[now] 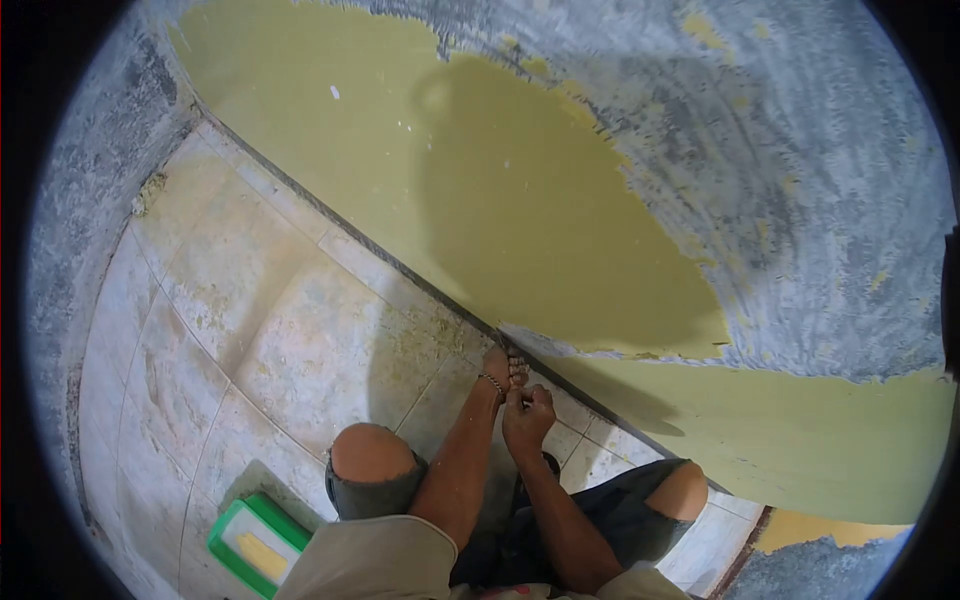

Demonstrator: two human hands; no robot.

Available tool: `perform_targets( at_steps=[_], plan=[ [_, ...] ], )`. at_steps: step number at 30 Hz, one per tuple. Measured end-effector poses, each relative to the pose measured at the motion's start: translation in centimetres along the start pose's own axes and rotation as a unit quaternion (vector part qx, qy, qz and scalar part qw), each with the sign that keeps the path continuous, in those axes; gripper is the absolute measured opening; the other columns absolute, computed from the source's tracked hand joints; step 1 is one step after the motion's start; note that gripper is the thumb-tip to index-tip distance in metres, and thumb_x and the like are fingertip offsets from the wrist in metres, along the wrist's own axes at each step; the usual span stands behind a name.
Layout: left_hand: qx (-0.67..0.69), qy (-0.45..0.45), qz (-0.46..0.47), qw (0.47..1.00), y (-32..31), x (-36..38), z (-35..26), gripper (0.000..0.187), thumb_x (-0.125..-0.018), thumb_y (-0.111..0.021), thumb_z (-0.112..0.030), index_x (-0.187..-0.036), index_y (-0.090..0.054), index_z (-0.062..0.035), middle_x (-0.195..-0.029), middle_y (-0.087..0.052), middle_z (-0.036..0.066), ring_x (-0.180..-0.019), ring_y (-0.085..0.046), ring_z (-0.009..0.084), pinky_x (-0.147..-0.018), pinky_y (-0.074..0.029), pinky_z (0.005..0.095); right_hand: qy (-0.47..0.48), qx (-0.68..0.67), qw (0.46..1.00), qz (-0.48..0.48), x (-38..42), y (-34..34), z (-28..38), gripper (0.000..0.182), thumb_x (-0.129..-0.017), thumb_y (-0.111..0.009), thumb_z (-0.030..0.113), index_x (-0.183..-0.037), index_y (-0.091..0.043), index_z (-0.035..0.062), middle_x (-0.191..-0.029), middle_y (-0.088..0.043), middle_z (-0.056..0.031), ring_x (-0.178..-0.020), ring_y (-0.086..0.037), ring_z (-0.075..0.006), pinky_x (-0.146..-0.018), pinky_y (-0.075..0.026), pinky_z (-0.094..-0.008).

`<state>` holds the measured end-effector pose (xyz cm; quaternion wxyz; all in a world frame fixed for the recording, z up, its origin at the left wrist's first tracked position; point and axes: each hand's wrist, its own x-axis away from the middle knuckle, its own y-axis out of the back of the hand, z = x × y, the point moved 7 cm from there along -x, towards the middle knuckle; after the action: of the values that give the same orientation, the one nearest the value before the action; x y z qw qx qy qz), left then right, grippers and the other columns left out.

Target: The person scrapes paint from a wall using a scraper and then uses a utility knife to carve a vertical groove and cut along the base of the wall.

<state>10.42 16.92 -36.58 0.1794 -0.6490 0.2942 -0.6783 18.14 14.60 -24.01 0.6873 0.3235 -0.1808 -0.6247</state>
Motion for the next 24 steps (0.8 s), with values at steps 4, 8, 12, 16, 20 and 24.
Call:
perform_targets(
  at_steps=[4, 8, 12, 16, 20, 24],
  plan=[
    [0.048, 0.023, 0.013, 0.998, 0.3, -0.2, 0.4, 0.030, -0.093, -0.033, -0.030, -0.073, -0.044, -0.0092, -0.052, -0.039, 0.002, -0.036, -0.032, 0.0126, -0.032, -0.024, 0.0264, -0.025, -0.054, 0.998, 0.011, 0.4, 0.5, 0.4, 0.016, -0.077, -0.065, 0.003, -0.071, -0.052, -0.0040, -0.072, -0.057, -0.0157, -0.065, -0.059, -0.0219, -0.055, -0.049, -0.0326],
    [0.007, 0.057, -0.010, 0.998, 0.2, -0.3, -0.3, 0.029, -0.092, -0.032, -0.028, -0.068, -0.040, -0.0137, -0.048, -0.034, 0.000, -0.033, -0.024, 0.0114, -0.029, -0.021, 0.0263, 0.014, 0.029, 0.999, -0.018, 0.0, 0.1, 2.1, 0.016, -0.078, -0.065, 0.004, -0.072, -0.052, -0.0042, -0.072, -0.056, -0.0157, -0.065, -0.058, -0.0216, -0.056, -0.048, -0.0328],
    [0.026, 0.047, 0.014, 0.998, 0.0, 0.6, 0.4, 0.027, -0.092, -0.034, -0.026, -0.069, -0.042, -0.0136, -0.050, -0.036, 0.001, -0.036, -0.025, 0.0114, -0.032, -0.024, 0.0275, -0.016, 0.007, 1.000, -0.013, 0.7, 1.0, 2.3, 0.018, -0.078, -0.066, 0.006, -0.070, -0.053, -0.0045, -0.071, -0.057, -0.0168, -0.064, -0.059, -0.0247, -0.056, -0.048, -0.0348],
    [0.086, 0.102, -0.005, 0.991, 4.1, -7.9, 0.2, 0.035, -0.094, -0.031, -0.033, -0.069, -0.042, -0.0117, -0.053, -0.040, 0.004, -0.037, -0.028, 0.0124, -0.033, -0.027, 0.0290, 0.005, 0.032, 0.999, -0.021, -0.3, -0.1, 2.0, 0.019, -0.078, -0.067, 0.007, -0.068, -0.054, -0.0042, -0.069, -0.057, -0.0169, -0.063, -0.060, -0.0259, -0.055, -0.048, -0.0351],
    [-0.107, -0.091, 0.021, 0.990, 2.2, -3.0, -1.4, 0.034, -0.093, -0.033, -0.031, -0.071, -0.049, -0.0091, -0.056, -0.048, 0.006, -0.043, -0.041, 0.0164, -0.038, -0.034, 0.0307, 0.025, 0.006, 1.000, -0.006, -0.7, -0.1, 3.0, 0.020, -0.078, -0.067, 0.009, -0.067, -0.056, -0.0035, -0.068, -0.056, -0.0171, -0.061, -0.059, -0.0286, -0.055, -0.047, -0.0374],
    [-0.046, 0.010, -0.082, 0.996, 2.6, -1.8, -0.9, 0.033, -0.091, -0.032, -0.029, -0.066, -0.043, -0.0118, -0.051, -0.040, 0.002, -0.039, -0.036, 0.0145, -0.034, -0.029, 0.0289, 0.051, 0.051, 0.997, -0.022, -0.4, -1.1, 2.5, 0.021, -0.078, -0.067, 0.010, -0.067, -0.055, -0.0035, -0.067, -0.056, -0.0175, -0.058, -0.057, -0.0296, -0.056, -0.045, -0.0382]
  ],
)
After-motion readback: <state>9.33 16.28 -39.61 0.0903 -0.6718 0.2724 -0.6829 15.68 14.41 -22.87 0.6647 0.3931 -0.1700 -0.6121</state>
